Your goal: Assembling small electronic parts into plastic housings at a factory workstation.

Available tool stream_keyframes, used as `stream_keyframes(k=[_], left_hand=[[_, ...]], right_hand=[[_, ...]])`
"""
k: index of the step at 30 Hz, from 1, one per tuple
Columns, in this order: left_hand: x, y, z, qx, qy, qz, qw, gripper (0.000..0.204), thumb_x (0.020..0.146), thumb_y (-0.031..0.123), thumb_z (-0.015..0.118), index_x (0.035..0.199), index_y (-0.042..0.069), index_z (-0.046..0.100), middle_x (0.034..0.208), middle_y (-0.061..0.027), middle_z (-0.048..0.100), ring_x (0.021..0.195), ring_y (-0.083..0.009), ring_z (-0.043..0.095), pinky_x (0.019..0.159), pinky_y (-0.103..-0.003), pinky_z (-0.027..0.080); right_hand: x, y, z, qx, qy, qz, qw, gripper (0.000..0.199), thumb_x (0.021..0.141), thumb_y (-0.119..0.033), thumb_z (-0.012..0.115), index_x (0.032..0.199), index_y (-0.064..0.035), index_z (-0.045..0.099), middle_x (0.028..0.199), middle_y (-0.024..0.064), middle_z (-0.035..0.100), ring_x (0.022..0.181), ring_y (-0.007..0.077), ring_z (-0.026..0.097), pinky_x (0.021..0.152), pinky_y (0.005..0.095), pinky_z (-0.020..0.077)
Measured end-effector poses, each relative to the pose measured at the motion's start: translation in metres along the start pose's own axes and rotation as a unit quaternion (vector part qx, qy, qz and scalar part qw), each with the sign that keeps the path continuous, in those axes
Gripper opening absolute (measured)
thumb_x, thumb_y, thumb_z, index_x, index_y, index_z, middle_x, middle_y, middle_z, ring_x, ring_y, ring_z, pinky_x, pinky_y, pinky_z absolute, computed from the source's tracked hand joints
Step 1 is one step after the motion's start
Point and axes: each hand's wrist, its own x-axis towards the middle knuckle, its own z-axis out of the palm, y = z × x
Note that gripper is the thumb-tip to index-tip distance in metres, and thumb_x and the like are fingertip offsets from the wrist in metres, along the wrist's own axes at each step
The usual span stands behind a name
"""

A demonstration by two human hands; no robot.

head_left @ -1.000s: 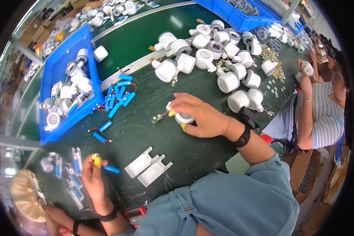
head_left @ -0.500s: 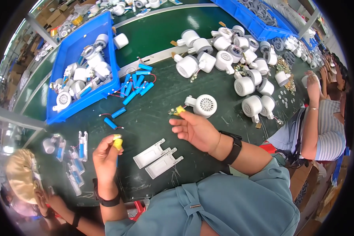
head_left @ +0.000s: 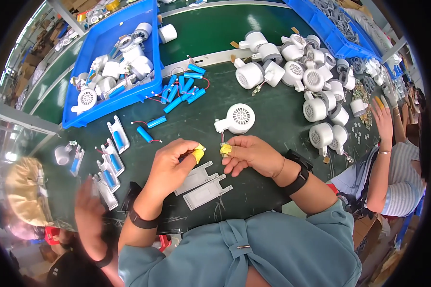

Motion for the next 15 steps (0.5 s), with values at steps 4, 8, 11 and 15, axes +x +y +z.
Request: stream_keyframes(k=[4,8,11,15], left_hand=[[0.01,0.006,0.01,0.048,-0.02,0.012,0.999,0.016,0.085,-0.003,0.061,0.099,0.001,0.067,0.083,-0.0043,0.06,0.071,-0.0124,0.056,0.064,-0.026,0.044],[0.013,0.007,0.019,0.045,-0.04,0.004,0.998,0.015,0.084,-0.001,0.06,0.098,0.0,0.065,0.083,-0.0055,0.059,0.07,-0.0143,0.056,0.063,-0.028,0.044],[0.015,0.005,0.024,0.049,-0.051,0.005,0.997,0.014,0.084,-0.001,0.06,0.097,0.0,0.064,0.083,-0.0064,0.059,0.07,-0.0155,0.056,0.063,-0.028,0.044],[0.017,0.001,0.025,0.032,-0.048,0.003,0.998,0.015,0.083,0.0,0.061,0.097,0.0,0.063,0.082,-0.0087,0.059,0.069,-0.0202,0.058,0.062,-0.031,0.045]], right_hand=[[0.0,0.007,-0.002,0.068,-0.008,-0.042,0.997,0.02,0.099,-0.02,0.059,0.107,-0.0019,0.058,0.093,0.0065,0.065,0.081,0.015,0.069,0.068,0.0269,0.0589],[-0.004,0.004,-0.003,0.058,-0.027,-0.023,0.998,0.024,0.101,-0.019,0.057,0.117,-0.0011,0.055,0.097,0.0073,0.067,0.08,0.0135,0.069,0.067,0.0249,0.0584],[-0.005,0.002,-0.003,0.06,-0.065,0.002,0.996,0.024,0.102,-0.019,0.055,0.118,-0.0013,0.054,0.097,0.0083,0.067,0.08,0.0137,0.069,0.067,0.0258,0.0581],[-0.002,0.008,0.0,0.013,-0.034,-0.023,0.999,0.021,0.102,-0.016,0.052,0.115,-0.0001,0.055,0.097,0.0093,0.068,0.081,0.0152,0.07,0.066,0.0261,0.0574]])
